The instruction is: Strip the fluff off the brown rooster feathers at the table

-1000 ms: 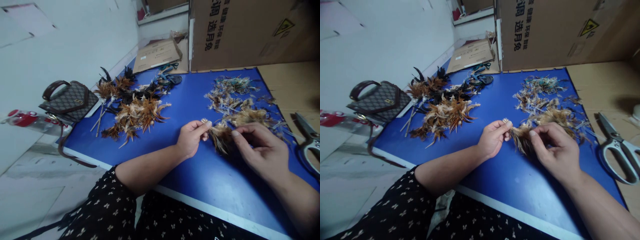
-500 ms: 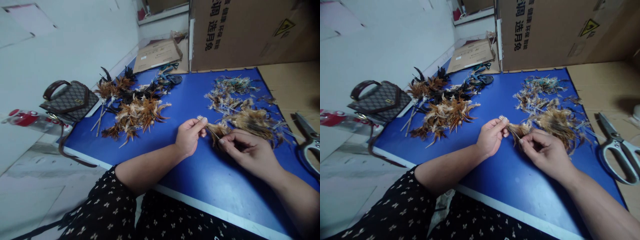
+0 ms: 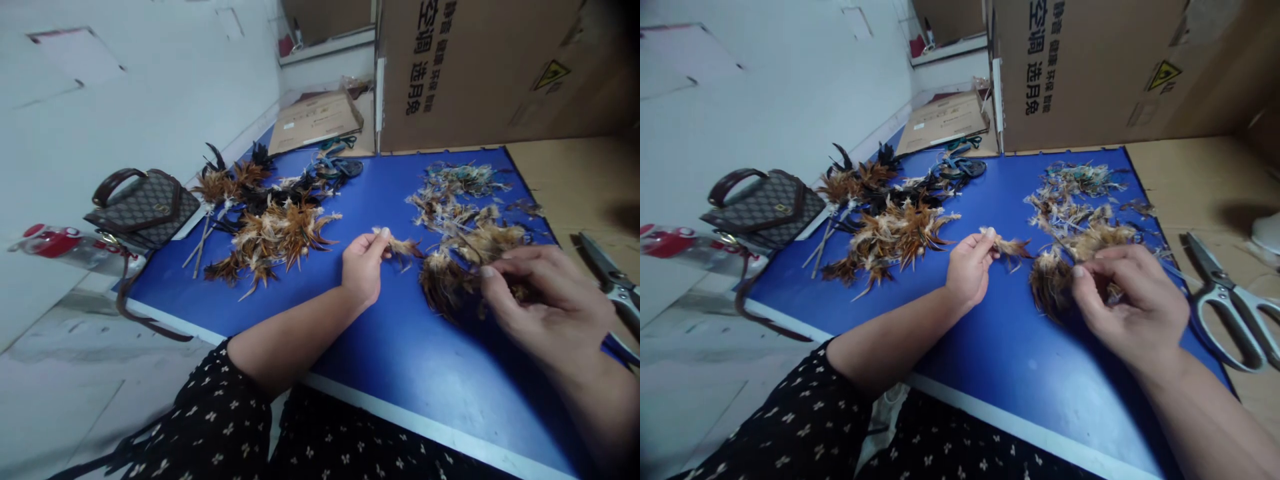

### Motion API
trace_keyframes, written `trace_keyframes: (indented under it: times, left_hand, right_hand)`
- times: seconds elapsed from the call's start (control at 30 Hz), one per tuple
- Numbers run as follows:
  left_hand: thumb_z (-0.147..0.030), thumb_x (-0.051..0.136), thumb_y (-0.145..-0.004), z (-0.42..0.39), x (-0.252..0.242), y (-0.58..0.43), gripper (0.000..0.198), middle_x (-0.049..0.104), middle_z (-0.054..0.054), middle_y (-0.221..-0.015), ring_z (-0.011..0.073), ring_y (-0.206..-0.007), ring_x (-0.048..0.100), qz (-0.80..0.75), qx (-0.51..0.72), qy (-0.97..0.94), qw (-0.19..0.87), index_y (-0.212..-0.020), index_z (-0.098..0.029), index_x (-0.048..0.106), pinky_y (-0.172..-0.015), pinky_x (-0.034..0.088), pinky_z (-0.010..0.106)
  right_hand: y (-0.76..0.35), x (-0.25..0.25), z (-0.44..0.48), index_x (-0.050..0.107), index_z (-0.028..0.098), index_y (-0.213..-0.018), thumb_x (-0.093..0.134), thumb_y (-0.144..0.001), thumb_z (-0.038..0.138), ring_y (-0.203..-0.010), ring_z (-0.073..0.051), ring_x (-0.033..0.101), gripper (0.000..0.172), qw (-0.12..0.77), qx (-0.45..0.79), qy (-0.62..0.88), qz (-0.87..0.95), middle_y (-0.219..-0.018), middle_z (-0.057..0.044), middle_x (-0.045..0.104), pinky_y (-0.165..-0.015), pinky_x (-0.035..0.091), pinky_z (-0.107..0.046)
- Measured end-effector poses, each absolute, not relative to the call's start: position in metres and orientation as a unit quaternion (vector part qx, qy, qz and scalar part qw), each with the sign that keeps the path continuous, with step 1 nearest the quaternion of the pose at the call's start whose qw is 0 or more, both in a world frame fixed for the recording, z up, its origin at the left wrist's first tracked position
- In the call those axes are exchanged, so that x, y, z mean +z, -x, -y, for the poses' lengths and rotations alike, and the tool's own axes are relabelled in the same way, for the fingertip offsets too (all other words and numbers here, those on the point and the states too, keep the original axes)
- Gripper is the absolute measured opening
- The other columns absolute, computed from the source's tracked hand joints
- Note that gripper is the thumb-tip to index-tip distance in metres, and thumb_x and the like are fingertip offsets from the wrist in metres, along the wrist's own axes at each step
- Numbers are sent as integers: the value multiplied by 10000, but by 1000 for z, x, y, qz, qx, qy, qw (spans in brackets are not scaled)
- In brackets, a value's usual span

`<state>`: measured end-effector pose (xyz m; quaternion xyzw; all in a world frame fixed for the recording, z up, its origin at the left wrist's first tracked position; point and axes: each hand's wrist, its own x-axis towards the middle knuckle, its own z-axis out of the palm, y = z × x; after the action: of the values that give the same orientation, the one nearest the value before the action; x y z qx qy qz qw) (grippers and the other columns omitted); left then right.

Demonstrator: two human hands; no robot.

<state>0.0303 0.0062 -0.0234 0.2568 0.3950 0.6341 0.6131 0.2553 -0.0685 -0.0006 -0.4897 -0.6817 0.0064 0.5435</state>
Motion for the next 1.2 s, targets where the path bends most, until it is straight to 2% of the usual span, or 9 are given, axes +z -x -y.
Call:
trace_keyframes:
  times: [0.13, 0.3, 0.43, 0.57, 0.67, 0.8, 0.87, 0.93, 1.2]
  left_hand:
    - [-411, 998, -845, 9, -25, -38, 349, 839, 71, -953, 124, -827, 686, -375, 588, -309, 647, -801, -167, 753, -882, 505, 301]
    - [-488, 1030, -778, 30, -31, -49, 399, 810, 54, -882, 158, -879, 709, -350, 520, -369, 686, -801, -178, 780, -912, 516, 327]
    - [-551, 1063, -709, 34, -35, -52, 476, 825, 57, -923, 174, -918, 723, -327, 507, -353, 715, -817, -181, 782, -976, 526, 360]
    - [-554, 1058, -723, 31, -35, -51, 493, 817, 54, -887, 161, -896, 722, -296, 499, -347, 736, -825, -181, 752, -1010, 525, 366]
    - [-559, 1048, -750, 29, -34, -47, 508, 808, 53, -863, 154, -875, 720, -265, 483, -369, 748, -818, -185, 712, -1005, 516, 358]
    - [-580, 1015, -801, 28, -34, -41, 506, 801, 63, -868, 151, -846, 719, -226, 405, -427, 776, -851, -167, 726, -951, 525, 357]
    - [-590, 1011, -802, 28, -35, -39, 521, 795, 60, -867, 143, -827, 717, -210, 367, -446, 789, -864, -155, 732, -925, 529, 351]
    - [-596, 1017, -786, 29, -35, -39, 538, 791, 51, -852, 136, -815, 716, -203, 340, -459, 796, -857, -146, 731, -911, 530, 340]
    - [-593, 1044, -728, 25, -37, -41, 582, 810, 76, -903, 158, -762, 760, -280, 378, -390, 792, -890, -134, 724, -751, 547, 305]
  right_hand:
    - [-260, -12, 68, 792, 281, -936, 847, -912, 342, -796, -228, 702, 85, 443, -70, 504, 738, -997, -98, 780, -663, 519, -368]
    - [-255, -17, 69, 791, 266, -878, 835, -950, 367, -775, -207, 675, 132, 354, -58, 507, 784, -1018, -94, 792, -596, 417, -316]
    - [-247, -17, 71, 807, 286, -954, 783, -1002, 366, -725, -194, 651, 97, 323, -40, 470, 820, -1006, -77, 791, -634, 463, -328]
    - [-243, -12, 71, 814, 277, -1024, 780, -1000, 251, -777, -195, 716, 49, 385, 37, 409, 827, -1009, -75, 785, -686, 536, -326]
    - [-245, -7, 69, 775, 250, -900, 754, -1020, 249, -779, -189, 705, 122, 477, 109, 429, 759, -917, -70, 749, -725, 540, -332]
    - [-253, -9, 63, 837, 236, -976, 783, -1031, 490, -696, -174, 630, 266, 499, 253, 547, 623, -788, -42, 718, -664, 489, -321]
    - [-256, -13, 62, 851, 229, -1071, 816, -986, 630, -623, -150, 554, 411, 495, 365, 567, 548, -707, -7, 661, -582, 430, -291]
    - [-257, -17, 61, 837, 220, -1037, 850, -936, 690, -591, -139, 513, 482, 498, 431, 554, 510, -651, 13, 612, -551, 402, -276]
    - [-259, -12, 62, 815, 229, -899, 951, -878, 592, -598, -131, 509, 388, 553, 461, 506, 475, -654, 14, 608, -573, 424, -280]
